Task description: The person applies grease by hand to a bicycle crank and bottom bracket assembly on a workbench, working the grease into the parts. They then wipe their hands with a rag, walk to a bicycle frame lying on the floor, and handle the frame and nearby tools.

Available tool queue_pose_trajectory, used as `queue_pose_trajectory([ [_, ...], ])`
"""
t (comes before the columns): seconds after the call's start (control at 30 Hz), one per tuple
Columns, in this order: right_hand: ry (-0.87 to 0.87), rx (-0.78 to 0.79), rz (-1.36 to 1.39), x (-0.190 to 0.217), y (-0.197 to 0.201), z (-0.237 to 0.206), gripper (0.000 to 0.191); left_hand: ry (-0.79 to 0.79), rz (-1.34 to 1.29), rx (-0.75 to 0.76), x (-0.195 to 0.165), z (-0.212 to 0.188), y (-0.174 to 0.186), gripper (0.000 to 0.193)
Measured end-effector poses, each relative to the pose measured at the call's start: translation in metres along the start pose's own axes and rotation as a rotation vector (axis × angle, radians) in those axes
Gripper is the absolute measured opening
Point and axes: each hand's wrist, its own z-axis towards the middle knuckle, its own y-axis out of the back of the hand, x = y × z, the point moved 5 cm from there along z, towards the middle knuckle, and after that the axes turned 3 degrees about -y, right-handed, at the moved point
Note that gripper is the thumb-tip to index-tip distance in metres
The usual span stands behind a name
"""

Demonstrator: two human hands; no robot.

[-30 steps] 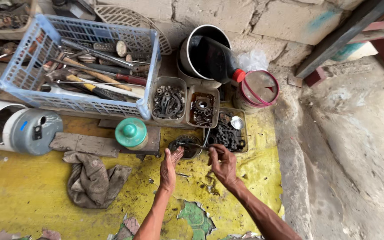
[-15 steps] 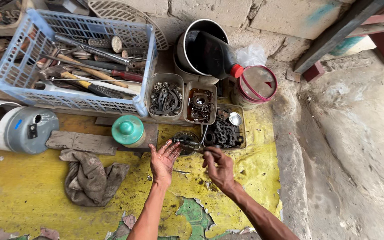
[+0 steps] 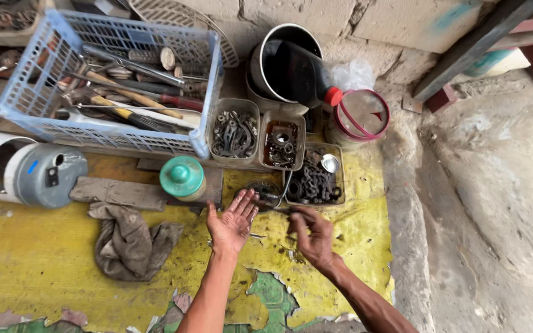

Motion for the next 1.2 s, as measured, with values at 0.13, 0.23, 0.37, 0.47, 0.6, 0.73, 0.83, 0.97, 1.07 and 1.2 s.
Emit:
queue_pose_trajectory([
  [0.13, 0.113, -0.023, -0.099, 0.011, -0.003, -0.01, 0.021, 0.045, 0.009, 0.059, 0.004, -0.003, -0.014, 0.107],
  [0.23, 0.162, 0.041, 0.006, 0.017, -0.009, -0.014, 0.018, 0.059, 0.013, 0.099, 0.001, -0.005, -0.019, 0.11],
  [0.37, 0.226, 0.06, -0.067, 0.024, -0.011, -0.008, 0.015, 0.061, 0.105, 0.291, -0.002, -0.014, -0.03, 0.116],
  [0.47, 0.263, 0.022, -0.087, 0.033, -0.007, -0.008, 0.015, 0.118, -0.023, 0.287, 0.001, -0.023, -0.038, 0.113],
  [0.6, 0.337, 0.248, -0.115, 0.047, -0.014, -0.01, 0.012, 0.163, 0.003, 0.22, 0.0, -0.03, -0.051, 0.111],
  [0.73, 0.373, 0.098, -0.054, 0.06, -0.01, -0.004, 0.011, 0.187, 0.003, 0.293, 0.004, -0.039, -0.061, 0.101],
  [0.83, 0.442, 0.127, -0.004, 0.071, -0.017, -0.008, 0.012, 0.264, -0.045, 0.378, 0.012, -0.042, -0.066, 0.097],
  [0.97, 0.399, 0.194, 0.056, 0.08, -0.022, -0.018, 0.019, 0.307, -0.086, 0.402, 0.015, -0.038, -0.066, 0.089],
  [1.07, 0.39, 0.082, -0.054, 0.082, -0.013, -0.014, 0.018, 0.285, 0.029, 0.442, 0.015, -0.039, -0.063, 0.08],
  [1.2, 0.307, 0.073, -0.044, 0.077, -0.008, 0.0, 0.019, 0.315, -0.075, 0.475, 0.016, -0.042, -0.064, 0.077],
])
